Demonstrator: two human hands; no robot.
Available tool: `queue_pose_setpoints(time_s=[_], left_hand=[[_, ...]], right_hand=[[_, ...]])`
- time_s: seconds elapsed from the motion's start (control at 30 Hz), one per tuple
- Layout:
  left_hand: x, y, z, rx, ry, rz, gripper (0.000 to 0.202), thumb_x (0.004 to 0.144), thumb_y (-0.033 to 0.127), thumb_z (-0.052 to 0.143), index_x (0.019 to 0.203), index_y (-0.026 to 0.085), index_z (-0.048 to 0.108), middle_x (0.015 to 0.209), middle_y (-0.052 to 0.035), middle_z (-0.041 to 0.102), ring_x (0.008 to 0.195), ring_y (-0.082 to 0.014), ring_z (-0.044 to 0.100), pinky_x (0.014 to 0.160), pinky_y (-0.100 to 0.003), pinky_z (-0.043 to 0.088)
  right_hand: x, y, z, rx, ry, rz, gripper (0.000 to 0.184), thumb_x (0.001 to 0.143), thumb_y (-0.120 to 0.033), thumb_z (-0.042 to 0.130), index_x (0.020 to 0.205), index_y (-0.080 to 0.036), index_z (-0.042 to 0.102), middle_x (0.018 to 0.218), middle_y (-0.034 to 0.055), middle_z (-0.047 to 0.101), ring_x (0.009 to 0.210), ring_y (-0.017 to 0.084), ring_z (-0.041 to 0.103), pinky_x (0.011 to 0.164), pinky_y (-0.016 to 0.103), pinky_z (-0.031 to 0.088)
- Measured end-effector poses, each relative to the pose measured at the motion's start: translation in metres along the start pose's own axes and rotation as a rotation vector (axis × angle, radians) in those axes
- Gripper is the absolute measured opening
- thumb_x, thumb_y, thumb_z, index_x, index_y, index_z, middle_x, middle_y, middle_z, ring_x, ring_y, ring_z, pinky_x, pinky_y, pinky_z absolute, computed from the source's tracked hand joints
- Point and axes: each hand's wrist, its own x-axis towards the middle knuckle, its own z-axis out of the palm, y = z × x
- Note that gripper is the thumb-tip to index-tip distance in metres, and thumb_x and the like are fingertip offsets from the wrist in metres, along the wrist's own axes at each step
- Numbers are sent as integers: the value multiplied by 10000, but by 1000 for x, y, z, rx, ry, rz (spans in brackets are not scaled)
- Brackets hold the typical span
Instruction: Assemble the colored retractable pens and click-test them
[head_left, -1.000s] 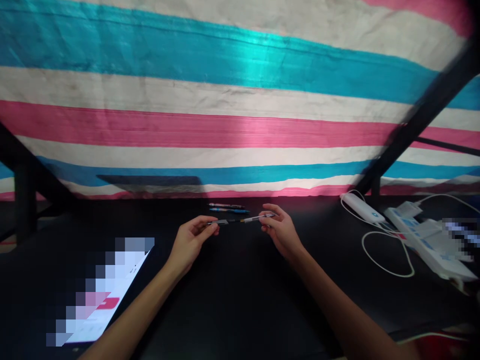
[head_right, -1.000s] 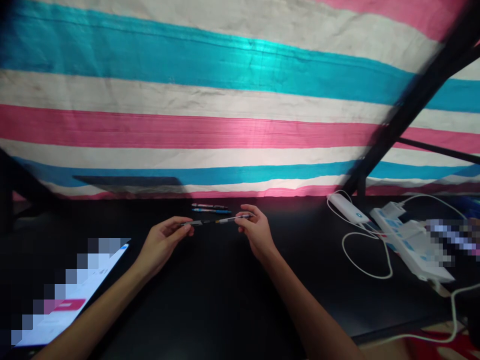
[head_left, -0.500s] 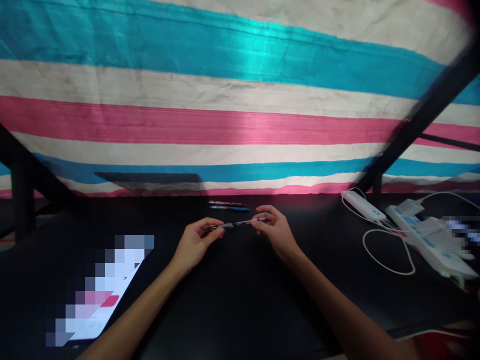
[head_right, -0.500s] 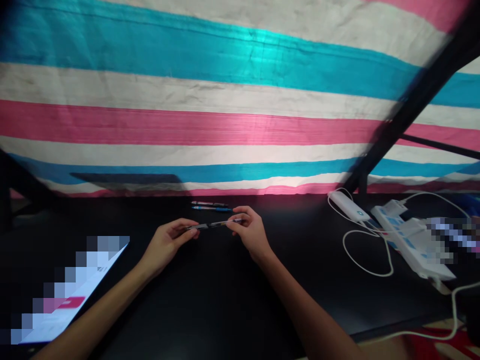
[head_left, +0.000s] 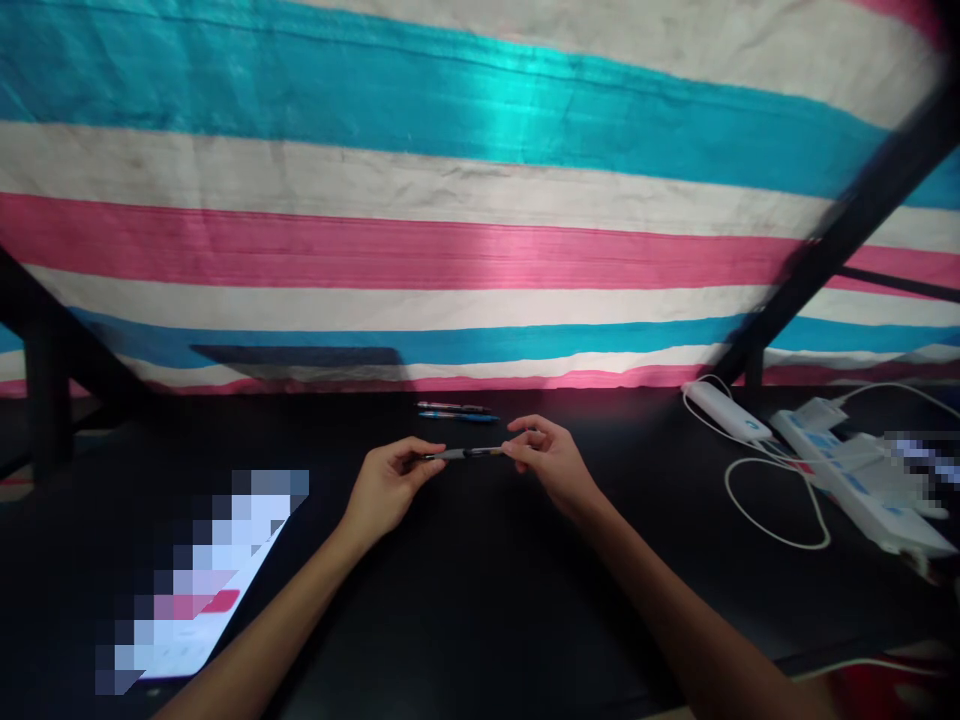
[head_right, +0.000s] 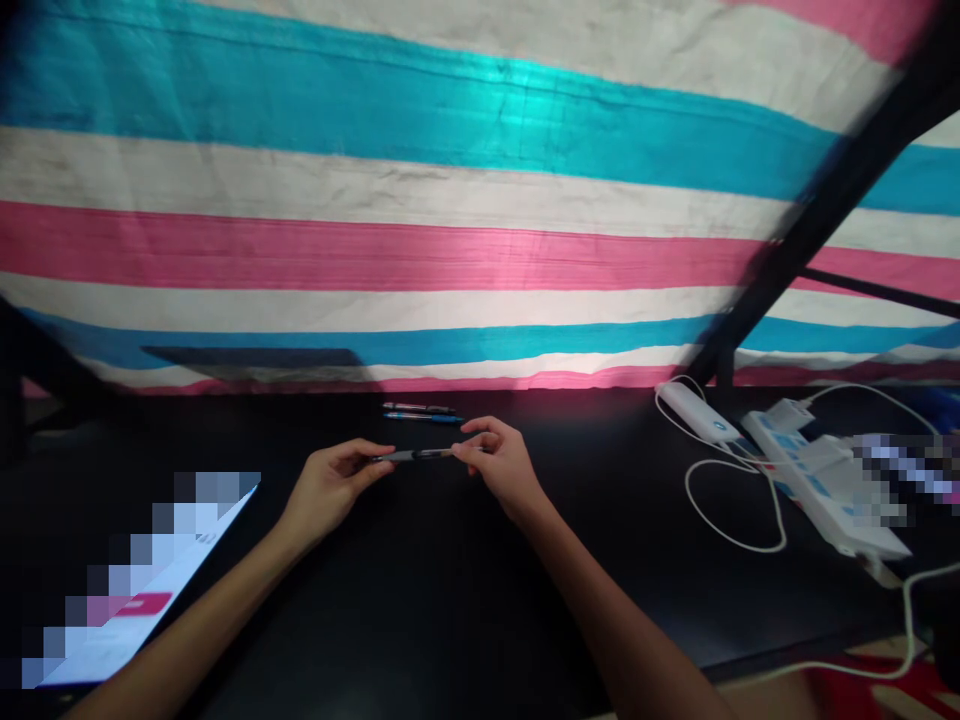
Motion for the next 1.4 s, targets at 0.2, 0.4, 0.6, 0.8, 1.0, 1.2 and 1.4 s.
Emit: queue_pose_setpoints(time_s=[0.2,0.4,0.6,0.8,1.0,1.2,1.4], left_hand=[[-2,3,1,15,11,49,106,694,248,735,779,185,724,877,-54,726,829,-197,674,784,-298,510],[-3,0,1,31,-26,5,197,675,266,757,851,185,722,884,-56,729,811,-207,677,760,-305,511],[-1,8,-2,15,2,-32,259,639,296,786,864,178,735,815,-51,731,717,-183,658,661,-269,488],[3,7,-7,-93,11,-41,251,659,293,776,873,177,714,759,-30,713,729,-165,653,707,-265,489],[4,5,-9,-190,20,-45,240,698,273,753,904,161,704,756,-35,709,738,-155,647,754,-272,488],[6,4,-11,-271,25,-66,241,682,260,766,892,158,704,752,-35,711,726,-154,650,749,-277,499],[4,6,-10,-259,6,-68,228,688,244,761,893,164,701,756,-33,712,723,-143,643,733,-257,496]], right_hand=[[1,2,2,21,-31,100,295,684,-368,732,839,-161,590,550,-20,598,390,64,413,388,193,305],[0,-2,4,-31,-50,94,296,759,-450,642,855,-178,575,477,-30,577,337,61,358,334,174,262],[-2,-16,-1,8,-140,79,290,732,-381,686,928,-187,597,641,1,646,449,81,471,429,202,367],[-3,-21,-4,-156,-92,-5,215,695,-330,712,822,-175,635,567,-34,551,454,80,402,444,221,286],[0,-17,-7,-349,5,-231,253,642,-321,768,849,-214,669,593,-48,452,523,103,385,502,242,303],[-1,-11,-3,-438,39,-299,141,694,-343,729,769,-225,713,621,-2,563,540,134,452,518,263,349],[-1,-9,-1,-492,-60,-206,365,864,-426,520,638,-183,673,524,2,528,494,130,479,490,258,336]])
